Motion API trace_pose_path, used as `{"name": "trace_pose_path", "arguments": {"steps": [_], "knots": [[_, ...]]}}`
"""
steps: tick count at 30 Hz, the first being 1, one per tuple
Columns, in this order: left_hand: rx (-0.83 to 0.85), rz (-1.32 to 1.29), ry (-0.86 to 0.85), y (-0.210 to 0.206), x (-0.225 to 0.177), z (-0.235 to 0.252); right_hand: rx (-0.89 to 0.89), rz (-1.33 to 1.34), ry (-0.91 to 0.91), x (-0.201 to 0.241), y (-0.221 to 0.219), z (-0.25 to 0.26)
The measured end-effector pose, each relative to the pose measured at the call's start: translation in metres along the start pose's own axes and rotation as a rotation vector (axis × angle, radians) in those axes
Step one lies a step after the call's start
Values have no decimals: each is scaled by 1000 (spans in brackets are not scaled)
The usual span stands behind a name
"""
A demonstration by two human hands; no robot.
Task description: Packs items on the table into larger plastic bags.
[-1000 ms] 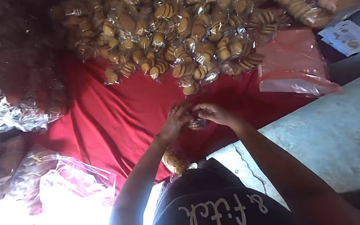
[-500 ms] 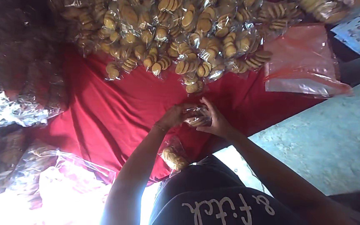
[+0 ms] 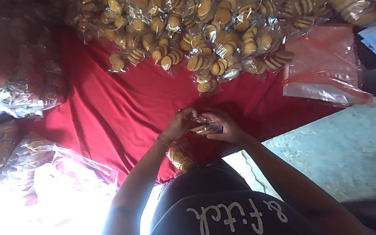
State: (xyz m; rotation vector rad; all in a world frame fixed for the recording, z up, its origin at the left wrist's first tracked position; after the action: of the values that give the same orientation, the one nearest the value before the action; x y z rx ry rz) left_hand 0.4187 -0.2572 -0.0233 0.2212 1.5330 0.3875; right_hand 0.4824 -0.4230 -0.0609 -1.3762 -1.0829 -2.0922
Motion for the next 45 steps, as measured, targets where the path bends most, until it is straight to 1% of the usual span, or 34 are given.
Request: {"name": "trace_pose_path", "arguments": {"steps": [3, 6, 8, 9, 11, 14, 17, 19, 21, 23, 25, 27, 30, 32, 34, 36, 38, 40, 42, 45], "knots": [[87, -13, -61, 0, -6, -2, -4, 21, -39, -1, 5, 1], [147, -33, -28, -10, -7, -7, -57, 13, -73, -7, 10, 0], [104, 71, -43, -22, -6, -7, -63, -8, -62, -7, 7, 2], [69, 90, -57, -25, -6, -5, -46, 30, -80, -5, 7, 5], [75, 2, -16, -24, -2, 2, -10, 171, -176, -1, 16, 12], [103, -194, 70, -18, 4, 8, -38, 181, -282, 4, 35, 17], [87, -269, 224, -14, 9, 11, -53, 182, -280, 14, 32, 19], [67, -299, 286, -16, 5, 12, -69, 172, -266, 20, 23, 18], [40, -309, 314, -20, 0, 9, -147, 177, -273, 16, 14, 11], [27, -295, 318, -16, 0, 4, -181, 187, -267, 11, 10, 6], [-2, -314, 319, -4, 5, -3, -184, 230, -292, 8, 11, 5], [-47, -398, 355, 5, 13, -10, -167, 246, -313, 6, 15, 6], [-77, -486, 435, 8, 20, -18, -149, 260, -336, 6, 16, 10], [-92, -485, 447, 6, 18, -23, -155, 282, -340, 5, 14, 11], [-93, -448, 419, 1, 16, -25, -176, 302, -305, 8, 10, 10], [-131, -320, 388, -3, 10, -23, -180, 313, -253, 12, 3, 9], [-174, -195, 365, 0, 5, -20, -174, 295, -221, 15, -1, 10], [-185, -121, 364, 6, 6, -20, -180, 234, -221, 15, -2, 12], [-180, -56, 393, 11, 12, -21, -219, 39, -145, 18, -3, 13], [-238, -25, 454, 22, 25, -26, -286, -370, 154, 47, 1, 9]]}}
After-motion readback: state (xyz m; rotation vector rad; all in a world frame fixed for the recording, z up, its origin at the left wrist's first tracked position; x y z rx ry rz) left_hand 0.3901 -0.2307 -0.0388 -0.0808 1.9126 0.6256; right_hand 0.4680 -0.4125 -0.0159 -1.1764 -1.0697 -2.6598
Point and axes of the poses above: each hand's wrist, its own z-axis towards the middle knuckle, its own y-axis out of the back of the hand, x = y × z, the point moved 7 cm from there along z, towards the middle knuckle, and after that the axes turned 8 degrees about -x, right-handed, at the moved point
